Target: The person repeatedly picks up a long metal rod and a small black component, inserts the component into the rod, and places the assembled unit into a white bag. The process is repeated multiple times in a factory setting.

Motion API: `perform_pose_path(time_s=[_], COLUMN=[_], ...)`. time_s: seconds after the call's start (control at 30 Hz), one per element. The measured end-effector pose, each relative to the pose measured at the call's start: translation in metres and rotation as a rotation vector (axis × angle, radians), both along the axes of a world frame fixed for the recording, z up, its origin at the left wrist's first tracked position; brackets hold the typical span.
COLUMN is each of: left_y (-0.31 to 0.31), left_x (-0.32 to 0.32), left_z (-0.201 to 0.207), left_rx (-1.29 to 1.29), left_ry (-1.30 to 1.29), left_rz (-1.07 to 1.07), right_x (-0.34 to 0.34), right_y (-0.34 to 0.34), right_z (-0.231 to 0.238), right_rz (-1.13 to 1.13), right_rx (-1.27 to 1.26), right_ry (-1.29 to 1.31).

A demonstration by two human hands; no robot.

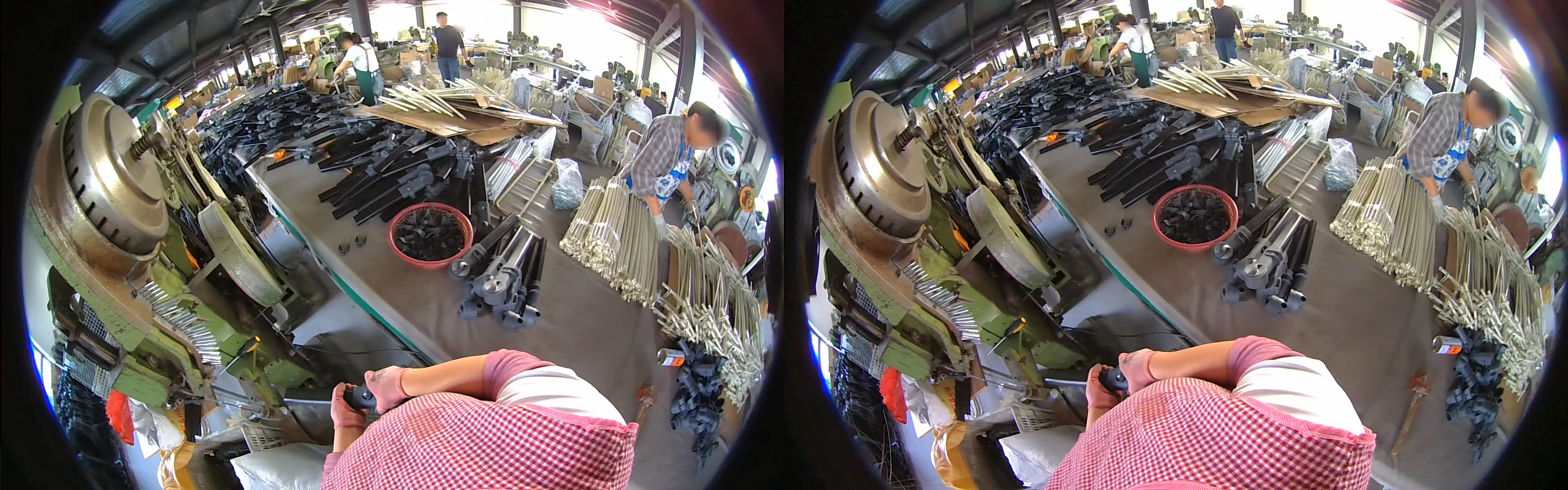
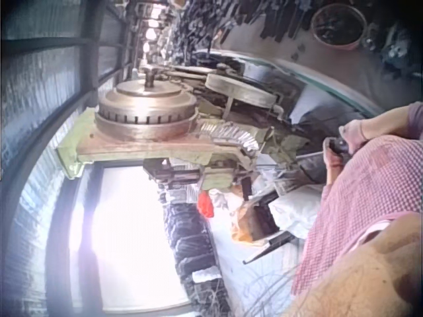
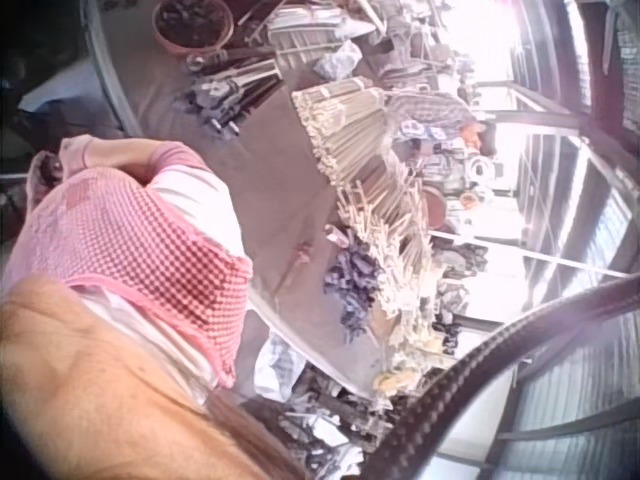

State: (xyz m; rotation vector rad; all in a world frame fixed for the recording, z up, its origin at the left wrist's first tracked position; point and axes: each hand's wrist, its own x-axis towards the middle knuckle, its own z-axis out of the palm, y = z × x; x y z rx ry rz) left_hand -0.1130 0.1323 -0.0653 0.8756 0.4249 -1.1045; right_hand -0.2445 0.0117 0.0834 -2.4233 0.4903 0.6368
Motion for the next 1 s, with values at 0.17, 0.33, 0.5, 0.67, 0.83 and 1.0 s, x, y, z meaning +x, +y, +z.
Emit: perform_pose_path(time_s=[0.17, 0.33, 0.5, 0.67, 0.83, 1.0], left_y=[0.011, 0.043, 0.079, 0.113, 0.141, 0.143], left_x=[-0.014, -0.020, 0.005, 0.015, 0.007, -0.001], left_z=[0.004, -0.001, -0.003, 0.010, 0.039, 0.049], left_rx=[0.066, -0.208, 0.006, -0.211, -0.004, 0.069], left_ry=[-0.024, -0.137, -0.170, -0.388, -0.241, -0.445], left_rz=[0.122, 0.085, 0.375, 0.606, 0.833, 0.912], right_x=[0.001, 0.017, 0.026, 0.030, 0.031, 0.030], right_y=[0.000, 0.019, 0.031, 0.041, 0.043, 0.049], right_z=[-0.014, -0.030, -0.022, -0.015, -0.018, -0.015], right_rz=[0.088, 0.305, 0.402, 0.487, 0.557, 0.507], right_rx=[-0.021, -0.184, -0.084, -0.055, 0.041, -0.031], right_ry=[0.011, -0.038, -0.174, -0.273, -0.267, -0.330])
